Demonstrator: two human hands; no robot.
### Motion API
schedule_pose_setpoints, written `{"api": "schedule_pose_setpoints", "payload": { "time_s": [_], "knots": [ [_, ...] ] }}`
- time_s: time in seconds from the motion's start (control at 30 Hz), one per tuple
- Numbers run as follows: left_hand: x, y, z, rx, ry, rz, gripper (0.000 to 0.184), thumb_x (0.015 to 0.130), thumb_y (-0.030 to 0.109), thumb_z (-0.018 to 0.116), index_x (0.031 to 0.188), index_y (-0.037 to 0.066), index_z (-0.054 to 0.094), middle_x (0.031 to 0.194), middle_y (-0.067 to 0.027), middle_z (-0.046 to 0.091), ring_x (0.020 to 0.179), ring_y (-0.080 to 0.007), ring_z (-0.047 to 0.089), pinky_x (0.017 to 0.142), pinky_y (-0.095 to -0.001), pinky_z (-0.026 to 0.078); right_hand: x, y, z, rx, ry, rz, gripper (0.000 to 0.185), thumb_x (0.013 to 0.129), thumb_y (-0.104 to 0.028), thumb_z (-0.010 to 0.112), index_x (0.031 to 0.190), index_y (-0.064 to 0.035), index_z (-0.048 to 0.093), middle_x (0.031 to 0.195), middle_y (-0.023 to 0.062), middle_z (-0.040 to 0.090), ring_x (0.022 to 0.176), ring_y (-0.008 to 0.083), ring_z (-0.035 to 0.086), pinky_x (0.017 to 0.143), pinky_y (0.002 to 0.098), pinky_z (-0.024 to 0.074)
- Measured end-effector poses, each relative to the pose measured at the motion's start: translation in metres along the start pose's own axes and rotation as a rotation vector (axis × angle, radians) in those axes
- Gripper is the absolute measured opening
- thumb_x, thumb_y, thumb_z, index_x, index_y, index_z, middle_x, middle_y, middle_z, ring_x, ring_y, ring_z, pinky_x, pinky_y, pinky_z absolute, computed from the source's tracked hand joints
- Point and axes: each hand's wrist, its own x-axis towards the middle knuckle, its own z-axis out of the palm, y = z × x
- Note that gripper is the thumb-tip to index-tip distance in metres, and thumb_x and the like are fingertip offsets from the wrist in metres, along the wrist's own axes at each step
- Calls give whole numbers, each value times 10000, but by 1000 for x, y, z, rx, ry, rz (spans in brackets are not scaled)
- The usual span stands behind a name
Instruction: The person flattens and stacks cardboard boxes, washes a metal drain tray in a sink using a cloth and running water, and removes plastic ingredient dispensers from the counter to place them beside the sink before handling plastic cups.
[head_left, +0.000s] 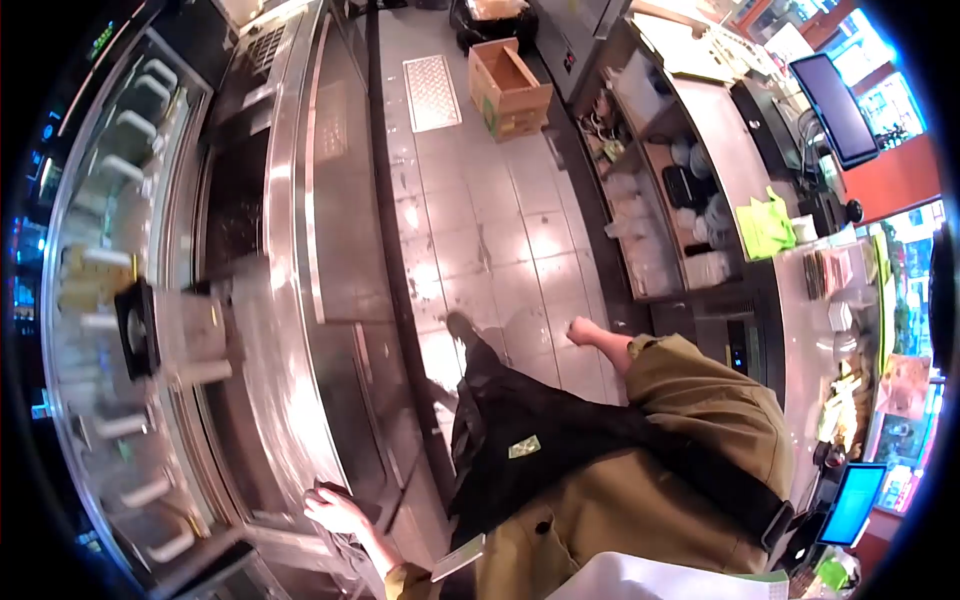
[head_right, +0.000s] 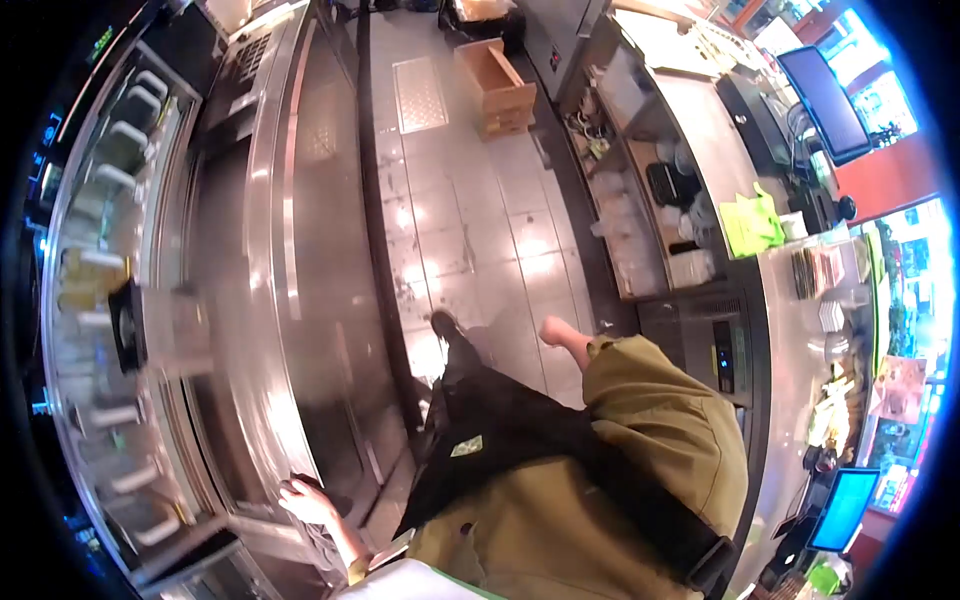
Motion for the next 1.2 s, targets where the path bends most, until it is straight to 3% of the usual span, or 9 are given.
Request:
{"api": "schedule_pose_setpoints", "payload": {
  "time_s": [0.2, 0.3, 0.5, 0.57, 0.73, 0.8, 0.87, 0.93, 1.2],
  "knots": [
    [80, 144, 24, -220, 55, -86, 460, 841, 404, 383, 1061, 3, 421, 954, -217, 531, 813, -341, 544, 656, -405, 448, 133, -129, -169, 484, 308, -227, 207, 719, -172, 455, 674, -9, 576, 596, 132, 572, 571, 226, 580, 553, 327, 460],
    [83, 134, 43, -92, 72, -73, 382, 842, 352, 413, 950, -11, 464, 819, -194, 557, 693, -348, 550, 571, -411, 454, 186, -150, -205, 688, 344, -139, 229, 713, -216, 477, 744, -12, 577, 739, 194, 580, 735, 349, 556, 681, 415, 439],
    [81, 165, 33, 531, 170, -270, 260, 794, 364, 444, 868, 125, 516, 829, -106, 522, 783, -294, 510, 569, -415, 459, 285, -52, -268, 464, 59, 10, 351, 713, -337, 494, 838, -14, 546, 739, 182, 565, 695, 327, 553, 625, 406, 440],
    [45, 183, 9, 870, 336, 89, 336, 725, 380, 534, 945, 128, 507, 857, -94, 529, 820, -319, 487, 596, -432, 445, 357, -6, -295, 491, 17, 116, 415, 713, -397, 503, 888, -22, 537, 735, 172, 561, 678, 314, 554, 599, 403, 443],
    [-24, 317, -51, 677, -27, -331, 325, 717, 320, 531, 962, 109, 504, 893, -120, 522, 848, -323, 484, 624, -430, 442, 597, 38, -362, 1030, -81, 420, 585, 711, -546, 526, 1011, -43, 513, 726, 148, 550, 638, 280, 558, 532, 395, 450],
    [-43, 362, -69, 664, -179, -420, 323, 713, 296, 531, 969, 101, 503, 907, -131, 520, 860, -325, 483, 636, -429, 441, 656, 28, -407, 1339, -73, 482, 869, 618, -642, 551, 1231, -75, 305, 1135, 186, 402, 958, 352, 452, 725, 472, 405],
    [-61, 402, -83, 656, -289, -495, 321, 710, 272, 530, 976, 93, 502, 922, -141, 517, 871, -327, 482, 648, -428, 440, 690, 12, -447, 1553, 69, 701, 703, 685, -582, 534, 1107, -36, 403, 985, 144, 488, 871, 275, 476, 627, 396, 445],
    [-74, 434, -90, 645, -362, -548, 321, 707, 248, 529, 983, 86, 501, 936, -151, 514, 882, -328, 481, 659, -427, 439, 721, 15, -460, 1882, 60, 831, 893, 619, -656, 530, 1262, -109, 238, 1272, 154, 253, 1085, 334, 331, 907, 481, 279],
    [-116, 511, -82, 521, -533, -671, 332, 694, 153, 525, 1010, 55, 496, 994, -193, 504, 928, -335, 477, 705, -424, 435, 737, 27, -442, 1770, 545, 645, 155, 700, -94, 429, 832, -31, 481, 712, 95, 480, 561, 241, 493, 424, 355, 445]
  ]
}}
